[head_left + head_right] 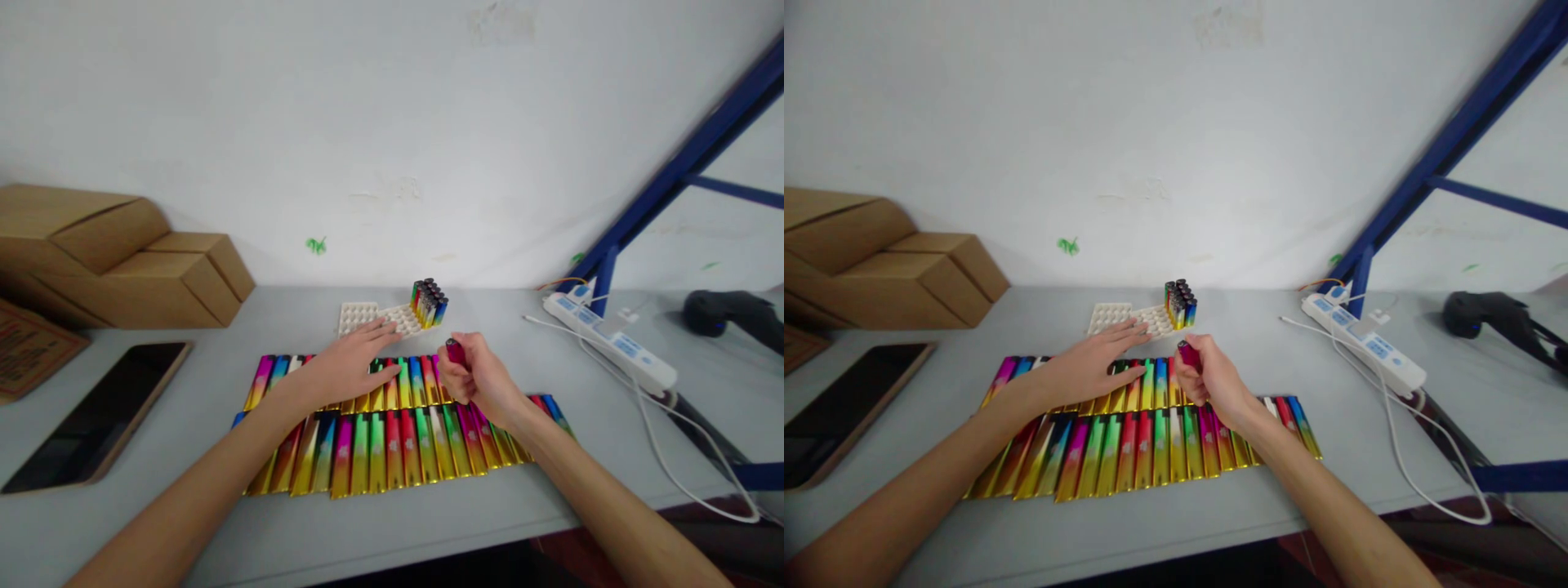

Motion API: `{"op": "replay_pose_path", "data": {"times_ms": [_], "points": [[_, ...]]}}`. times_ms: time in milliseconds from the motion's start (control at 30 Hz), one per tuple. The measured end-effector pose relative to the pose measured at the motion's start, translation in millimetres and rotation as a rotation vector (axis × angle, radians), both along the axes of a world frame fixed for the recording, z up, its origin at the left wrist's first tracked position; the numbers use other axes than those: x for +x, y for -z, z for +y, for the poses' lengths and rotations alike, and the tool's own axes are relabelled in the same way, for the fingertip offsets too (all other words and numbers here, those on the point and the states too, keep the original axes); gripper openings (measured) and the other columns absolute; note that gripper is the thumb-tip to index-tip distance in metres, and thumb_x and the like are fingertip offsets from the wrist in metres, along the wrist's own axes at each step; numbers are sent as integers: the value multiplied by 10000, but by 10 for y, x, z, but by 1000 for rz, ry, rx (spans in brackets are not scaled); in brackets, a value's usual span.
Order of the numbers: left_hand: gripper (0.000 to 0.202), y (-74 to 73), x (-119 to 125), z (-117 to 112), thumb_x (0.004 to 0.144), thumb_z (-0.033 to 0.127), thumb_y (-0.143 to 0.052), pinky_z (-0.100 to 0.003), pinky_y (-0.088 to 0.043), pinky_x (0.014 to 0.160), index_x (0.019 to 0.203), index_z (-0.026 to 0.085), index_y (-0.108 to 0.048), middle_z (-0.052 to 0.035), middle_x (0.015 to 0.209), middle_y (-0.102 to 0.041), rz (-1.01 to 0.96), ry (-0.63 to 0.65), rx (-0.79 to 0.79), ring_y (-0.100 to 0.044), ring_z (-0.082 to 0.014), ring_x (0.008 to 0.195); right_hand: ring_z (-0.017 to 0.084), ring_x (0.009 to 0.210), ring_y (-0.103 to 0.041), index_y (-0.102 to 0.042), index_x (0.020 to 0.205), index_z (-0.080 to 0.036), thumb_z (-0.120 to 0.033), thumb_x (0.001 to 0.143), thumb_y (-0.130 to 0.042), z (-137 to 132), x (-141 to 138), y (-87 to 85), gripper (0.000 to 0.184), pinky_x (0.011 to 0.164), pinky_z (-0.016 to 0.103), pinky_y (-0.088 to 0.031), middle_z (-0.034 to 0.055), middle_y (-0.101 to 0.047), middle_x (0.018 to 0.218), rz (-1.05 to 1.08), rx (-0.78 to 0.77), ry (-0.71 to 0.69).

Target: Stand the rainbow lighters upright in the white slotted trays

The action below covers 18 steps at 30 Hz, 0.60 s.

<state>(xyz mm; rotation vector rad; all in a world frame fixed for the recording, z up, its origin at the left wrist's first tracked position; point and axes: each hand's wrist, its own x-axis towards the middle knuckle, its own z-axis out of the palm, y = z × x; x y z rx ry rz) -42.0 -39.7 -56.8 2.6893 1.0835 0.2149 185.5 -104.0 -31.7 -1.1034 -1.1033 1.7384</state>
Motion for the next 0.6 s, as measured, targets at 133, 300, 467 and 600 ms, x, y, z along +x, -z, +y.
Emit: {"op": "replay_pose_path", "data": {"times_ms": [133,300,467,600], "points": [[637,-9,-1,-8,1015,549,-432,-459,-223,1281,1512,152,-475,-112,1636,-373,11,-1,-2,-254,-274,1558,89,426,-92,-327,550,-247,-542,858,-405,-35,-5,-16,433,392,254,-69,-86,-186,479,7,1,-33],[629,-10,-3,-10,1014,549,-438,-475,-238,1276,1501,154,-486,-115,1628,-387,-3,5,7,-266,-284,1553,91,445,-86,-336,575,-241,-523,873,-434,-27,0,4,422,394,249,-58,-89,-181,498,26,-6,-13],[633,-5,-5,-3,1017,542,-440,-483,-241,1274,1517,155,-472,-117,1639,-365,12,5,-7,-270,-291,1551,81,472,-52,-364,615,-228,-693,881,-496,14,33,13,551,409,235,-51,-107,-140,528,86,-45,-4],[643,-13,-12,-14,1019,546,-436,-478,-249,1270,1523,148,-464,-118,1643,-357,12,7,-3,-282,-295,1546,77,481,-99,-542,846,-212,-763,887,-502,49,79,-53,553,432,213,-99,-108,-245,548,104,-2,-3]]}}
